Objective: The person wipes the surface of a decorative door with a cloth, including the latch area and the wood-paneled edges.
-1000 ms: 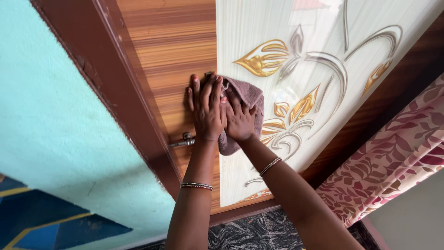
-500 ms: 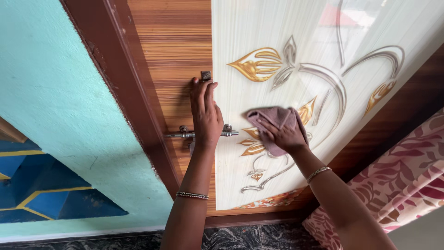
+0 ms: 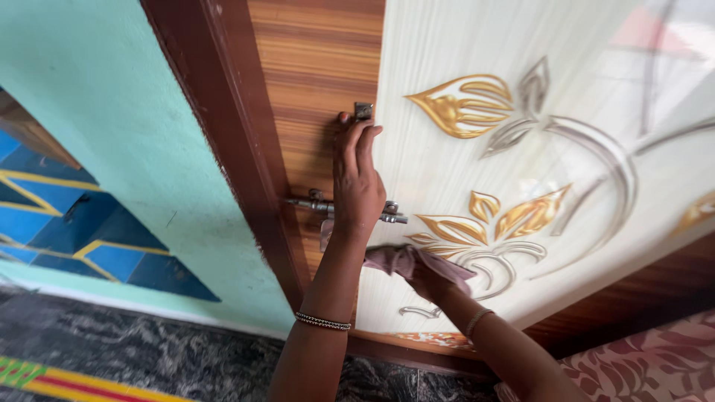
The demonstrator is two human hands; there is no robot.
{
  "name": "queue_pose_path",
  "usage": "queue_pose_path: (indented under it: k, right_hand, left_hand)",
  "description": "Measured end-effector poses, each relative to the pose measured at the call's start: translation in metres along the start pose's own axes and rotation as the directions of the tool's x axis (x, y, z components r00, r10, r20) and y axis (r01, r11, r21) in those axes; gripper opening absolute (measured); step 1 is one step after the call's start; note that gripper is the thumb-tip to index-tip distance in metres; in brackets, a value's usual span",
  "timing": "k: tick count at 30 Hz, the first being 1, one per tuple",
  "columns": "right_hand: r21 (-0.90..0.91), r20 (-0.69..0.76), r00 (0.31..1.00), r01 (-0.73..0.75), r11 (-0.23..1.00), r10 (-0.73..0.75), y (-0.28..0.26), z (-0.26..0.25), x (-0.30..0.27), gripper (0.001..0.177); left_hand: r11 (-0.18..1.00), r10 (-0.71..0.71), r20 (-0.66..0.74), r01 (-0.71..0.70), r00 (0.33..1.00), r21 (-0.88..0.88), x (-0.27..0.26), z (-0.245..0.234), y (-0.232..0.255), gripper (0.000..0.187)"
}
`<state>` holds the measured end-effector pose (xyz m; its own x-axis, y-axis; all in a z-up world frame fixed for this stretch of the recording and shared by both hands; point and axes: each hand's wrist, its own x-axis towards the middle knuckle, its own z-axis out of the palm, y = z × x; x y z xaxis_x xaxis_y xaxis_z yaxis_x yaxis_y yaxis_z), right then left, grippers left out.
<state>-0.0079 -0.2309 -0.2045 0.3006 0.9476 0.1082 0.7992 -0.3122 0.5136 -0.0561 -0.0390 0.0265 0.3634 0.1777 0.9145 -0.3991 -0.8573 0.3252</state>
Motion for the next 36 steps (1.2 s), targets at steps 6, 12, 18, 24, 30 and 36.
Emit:
queue_pose_path:
  k: [6, 12, 18, 24, 30, 36]
  right_hand:
    - [0.002, 0.115, 0.989, 0.092, 0.996, -0.091, -0.047, 0.086, 0.060, 0.041]
    - [0.967, 0.079, 0.983, -0.116, 0.228, 0.164, -0.056, 0.097, 0.083, 0.065]
    - [0.312, 0.189, 0.976, -0.163, 0.936, 0.107, 0.022, -0.014, 0.051, 0.049]
    - [0.189, 0.099, 0.994, -0.068, 0.980, 0.050, 0.051, 0.000, 0.023, 0.041]
    - [0.371, 0.097, 0.963, -0.270, 0.889, 0.252, 0.034, 0.029, 0.031, 0.062]
    - [0.183, -0.033, 0.955, -0.283, 0.942, 0.293, 0.026, 0.045, 0.025, 0.031]
  left_hand:
    - [1.000, 0.001, 0.013, -0.001, 1.000, -0.011, 0.001, -0.004, 0.001, 0.049]
    - [1.000, 0.020, 0.074, -0.021, 0.997, 0.017, 0.005, -0.013, -0.001, 0.053]
    - [0.972, 0.016, 0.064, 0.000, 0.998, -0.235, -0.011, -0.012, -0.011, 0.056]
    - [0.925, -0.246, 0.055, 0.251, 0.968, -0.286, -0.046, 0.017, -0.040, 0.032]
    - [0.902, -0.222, 0.102, 0.244, 0.970, -0.355, -0.048, 0.017, -0.048, 0.036]
    - [0.926, -0.144, -0.107, 0.096, 0.984, -0.364, -0.052, 0.036, -0.052, 0.022]
